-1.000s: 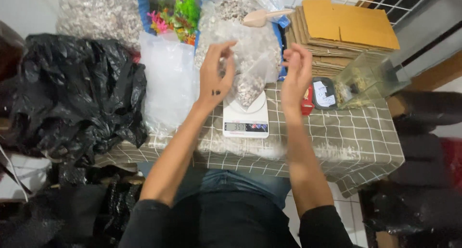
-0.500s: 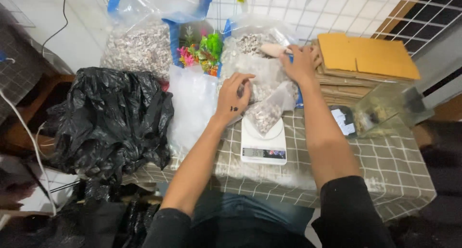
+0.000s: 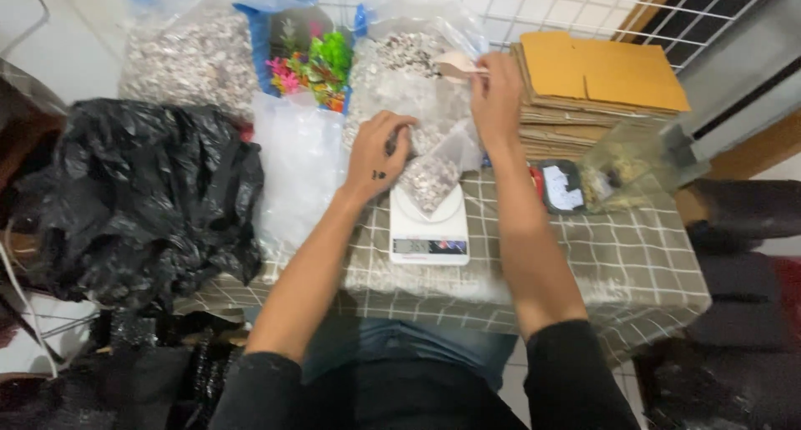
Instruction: Packaging and weighing aquarium gravel into small plastic bags using a scoop and a digital scale
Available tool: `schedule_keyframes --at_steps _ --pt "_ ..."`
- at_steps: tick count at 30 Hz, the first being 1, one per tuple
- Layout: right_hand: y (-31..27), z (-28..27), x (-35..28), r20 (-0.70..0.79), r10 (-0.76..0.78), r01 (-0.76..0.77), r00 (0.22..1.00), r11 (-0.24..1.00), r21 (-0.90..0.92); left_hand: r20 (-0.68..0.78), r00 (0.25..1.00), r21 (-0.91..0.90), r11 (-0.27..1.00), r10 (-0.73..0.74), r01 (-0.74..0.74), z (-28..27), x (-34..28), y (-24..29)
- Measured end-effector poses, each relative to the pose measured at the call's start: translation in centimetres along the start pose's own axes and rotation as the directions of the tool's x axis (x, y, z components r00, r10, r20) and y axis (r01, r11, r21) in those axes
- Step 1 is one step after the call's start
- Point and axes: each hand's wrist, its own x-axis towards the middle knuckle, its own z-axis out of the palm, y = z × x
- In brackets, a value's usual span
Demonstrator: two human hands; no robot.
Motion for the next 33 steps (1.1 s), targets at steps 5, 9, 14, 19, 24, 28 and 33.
schedule_keyframes --at_steps 5,9,14,19,24,28,33 --pt "-0.6 0.8 2.5 -0.009 -0.087 0.087 0.996 0.995 0.038 0.014 1.000 0.002 1.000 -0.015 0.015 0.3 -0.3 -1.0" --pt "-2.1 -0.6 2.2 -0.220 0.078 -0.050 0.972 0.990 0.129 0.056 0.995 -0.069 0.993 -0.087 0.091 -0.5 -0.3 0.1" --pt "2.1 -1.0 -1.8 -0.345 0.545 -0.299 0.764 0.774 0.558 0.102 0.988 -0.066 0.990 -0.116 0.123 -0.4 -0.5 0.0" --pt "2.2 -2.5 -2.4 -0.411 0.566 -0.268 0.715 0.765 0.586 0.036 0.998 -0.009 0.999 -0.042 0.043 -0.3 -0.6 -0.2" --pt "1.9 -3.5 -2.0 -0.437 0.516 -0.298 0.737 0.828 0.476 0.040 0.996 -0.088 0.993 -0.075 0.078 -0.2 -0.4 -0.1" --pt "1.0 -2.6 -2.8 -0.417 0.483 -0.337 0.770 0.862 0.378 0.055 0.997 -0.081 0.995 -0.055 0.059 -0.4 -0.4 0.1" --pt "-3.2 -2.8 -0.8 -0.285 0.539 -0.362 0.792 0.792 0.491 0.161 0.986 -0.084 0.996 0.038 -0.024 -1.8 0.4 0.8"
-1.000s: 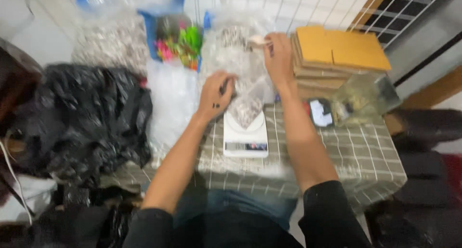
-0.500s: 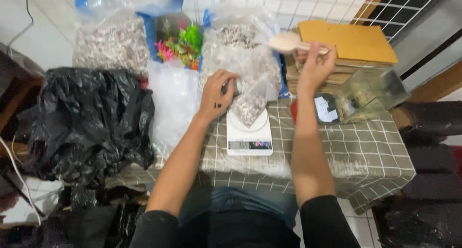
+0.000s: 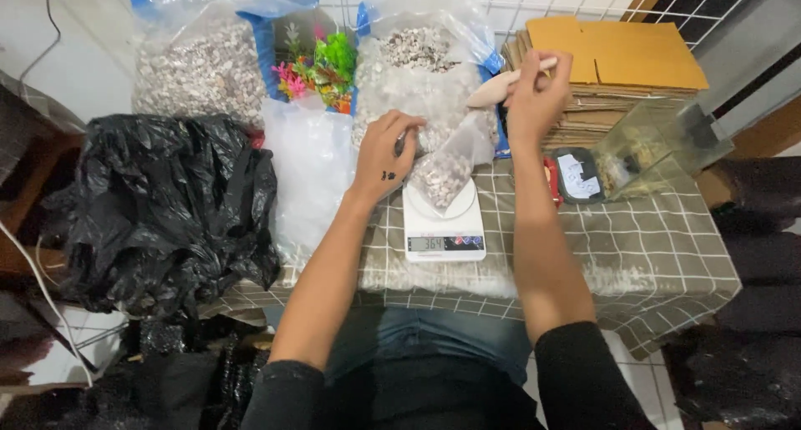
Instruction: Packaging and weighing aquarium gravel into small plastic bags using a scoop and a digital scale
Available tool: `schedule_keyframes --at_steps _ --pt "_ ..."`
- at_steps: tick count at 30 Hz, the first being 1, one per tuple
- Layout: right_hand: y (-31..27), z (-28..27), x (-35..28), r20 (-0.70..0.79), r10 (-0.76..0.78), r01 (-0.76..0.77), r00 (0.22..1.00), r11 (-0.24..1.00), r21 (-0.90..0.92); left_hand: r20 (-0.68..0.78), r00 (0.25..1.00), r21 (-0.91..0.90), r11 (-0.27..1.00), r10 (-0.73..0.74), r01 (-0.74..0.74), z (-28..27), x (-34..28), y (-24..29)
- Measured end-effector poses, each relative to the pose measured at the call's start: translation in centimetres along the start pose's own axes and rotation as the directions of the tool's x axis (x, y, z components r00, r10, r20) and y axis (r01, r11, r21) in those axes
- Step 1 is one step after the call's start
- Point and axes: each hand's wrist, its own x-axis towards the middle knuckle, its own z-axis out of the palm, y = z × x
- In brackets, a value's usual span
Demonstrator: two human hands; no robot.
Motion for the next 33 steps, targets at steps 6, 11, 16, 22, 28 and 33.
schedule_keyframes --at_steps 6,11,16,22,28,33 --pt "-0.2 2.8 3.8 0.196 -0.223 0.261 0.955 0.945 -0.197 -0.004 1.000 0.008 1.000 0.003 -0.003 -0.1 0.0 0.2" --pt "1.7 6.9 6.6 0.303 -0.261 0.347 0.917 0.895 -0.281 0.009 1.000 0.009 1.000 -0.027 0.027 0.0 -0.1 0.2" --pt "0.8 8.2 6.6 0.497 -0.231 0.286 0.837 0.957 -0.038 -0.011 0.999 0.007 0.999 -0.036 0.036 -0.2 0.0 0.5" --pt "-0.6 4.0 4.7 0.367 -0.344 0.399 0.864 0.913 -0.083 -0.027 0.999 0.018 0.999 0.037 -0.036 -0.2 0.1 0.6" --pt "-1.5 -2.1 1.2 0.170 -0.181 0.166 0.969 0.981 0.099 -0.028 0.998 0.051 0.997 0.057 -0.055 -0.1 0.2 1.0" --pt "1.6 -6.0 0.0 -0.074 -0.053 0.069 0.996 0.972 0.226 -0.008 1.000 0.056 0.998 0.000 0.000 0.2 0.0 1.7"
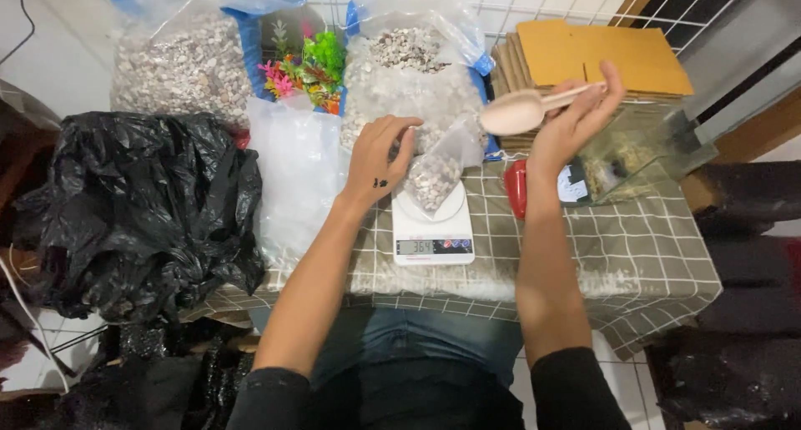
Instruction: Packaging and weighing aquarium gravel into small plastic bags using a scoop and a digital scale
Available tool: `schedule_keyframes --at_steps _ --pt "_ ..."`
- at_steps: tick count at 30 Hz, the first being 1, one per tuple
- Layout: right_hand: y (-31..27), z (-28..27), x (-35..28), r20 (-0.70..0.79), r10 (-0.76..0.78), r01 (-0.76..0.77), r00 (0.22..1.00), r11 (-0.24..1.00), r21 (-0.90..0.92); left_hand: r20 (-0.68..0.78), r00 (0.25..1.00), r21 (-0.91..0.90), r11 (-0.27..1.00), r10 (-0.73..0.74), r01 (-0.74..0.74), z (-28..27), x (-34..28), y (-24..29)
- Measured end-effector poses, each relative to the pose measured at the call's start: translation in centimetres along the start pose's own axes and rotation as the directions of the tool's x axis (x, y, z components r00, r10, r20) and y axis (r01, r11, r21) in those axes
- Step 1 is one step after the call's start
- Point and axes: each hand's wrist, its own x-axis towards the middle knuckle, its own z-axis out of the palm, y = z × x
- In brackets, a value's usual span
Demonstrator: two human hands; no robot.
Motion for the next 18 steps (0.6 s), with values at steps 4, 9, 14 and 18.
schedule_keyframes --at_steps 4,9,14,18 --pt "2.6 0.0 -0.4 -0.054 -0.011 0.009 0.998 1.000 -0.027 -0.108 0.994 -0.001 1.000 -0.004 0.003 1.2 -0.5 -0.2" --pt "2.6 0.4 -0.8 -0.044 0.046 -0.047 0.998 0.999 -0.027 -0.136 0.950 0.130 0.956 0.281 -0.264 1.1 0.7 0.8" --pt "3.0 -1.1 0.1 -0.148 0.014 -0.027 0.989 0.996 -0.089 0.189 0.921 0.255 0.889 0.341 -0.381 2.6 3.5 3.1" --pt "2.4 -0.5 0.0 -0.183 0.096 -0.095 0.978 0.995 0.014 0.377 0.887 0.488 0.757 0.265 -0.434 3.1 5.0 4.5"
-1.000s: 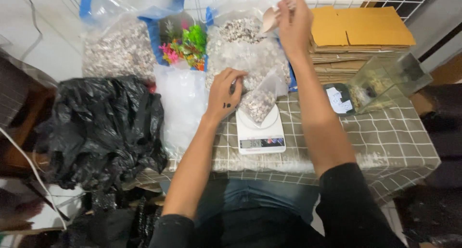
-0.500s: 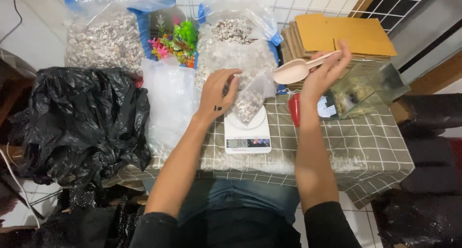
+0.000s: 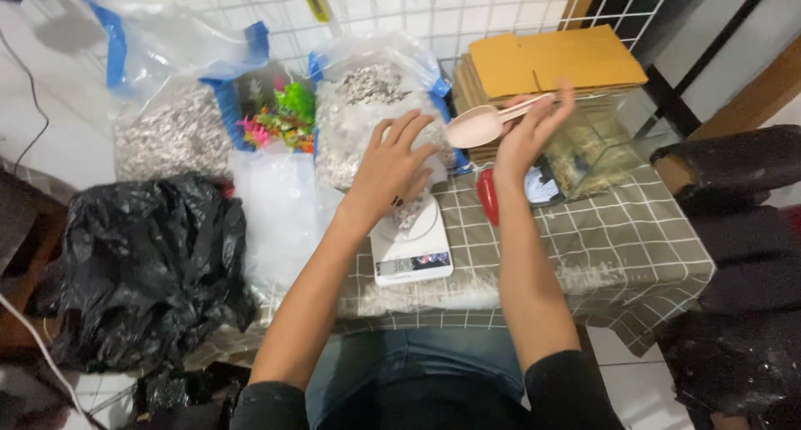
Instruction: Packaging and weighing aquarium gravel into small plastic bags using a scoop and a digital scale
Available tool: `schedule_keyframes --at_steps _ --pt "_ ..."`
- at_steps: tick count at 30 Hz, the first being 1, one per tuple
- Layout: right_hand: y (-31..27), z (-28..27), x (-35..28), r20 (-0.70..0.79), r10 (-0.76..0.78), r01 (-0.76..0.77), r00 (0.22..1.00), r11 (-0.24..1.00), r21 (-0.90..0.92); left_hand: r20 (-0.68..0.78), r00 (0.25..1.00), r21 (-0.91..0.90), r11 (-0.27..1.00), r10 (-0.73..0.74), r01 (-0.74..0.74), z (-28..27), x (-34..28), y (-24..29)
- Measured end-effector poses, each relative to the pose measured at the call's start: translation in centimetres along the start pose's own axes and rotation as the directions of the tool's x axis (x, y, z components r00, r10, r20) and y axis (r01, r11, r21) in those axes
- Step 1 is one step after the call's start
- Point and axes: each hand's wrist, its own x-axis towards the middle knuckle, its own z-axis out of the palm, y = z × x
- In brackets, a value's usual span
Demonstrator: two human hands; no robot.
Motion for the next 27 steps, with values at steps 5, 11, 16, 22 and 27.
schedule_keyframes --at_steps 5,11,16,22,27 --pt "-0.2 0.9 -0.7 0.072 0.267 -0.275 0.961 0.953 0.125 0.040 0.996 -0.092 0.992 -0.084 0.087 1.1 -0.3 -0.6" --pt "-1.1 2.0 -2.2 0.206 0.301 -0.335 0.931 0.929 0.158 0.000 0.942 -0.627 0.734 -0.337 0.262 -1.6 -0.3 1.8" --pt "-1.8 2.2 -2.3 0.295 0.217 -0.268 0.930 0.953 0.144 0.091 0.905 -0.711 0.609 -0.416 0.351 -3.2 -0.1 2.3" --pt "-1.5 1.3 -1.4 0.070 0.219 -0.223 0.973 0.973 0.054 0.033 0.877 -0.745 0.573 -0.480 0.341 -1.8 -2.6 -0.9" --pt "-1.1 1.0 -1.3 0.063 0.342 -0.347 0.937 0.931 0.110 -0.001 0.874 -0.675 0.646 -0.485 0.358 0.0 -5.4 -1.3"
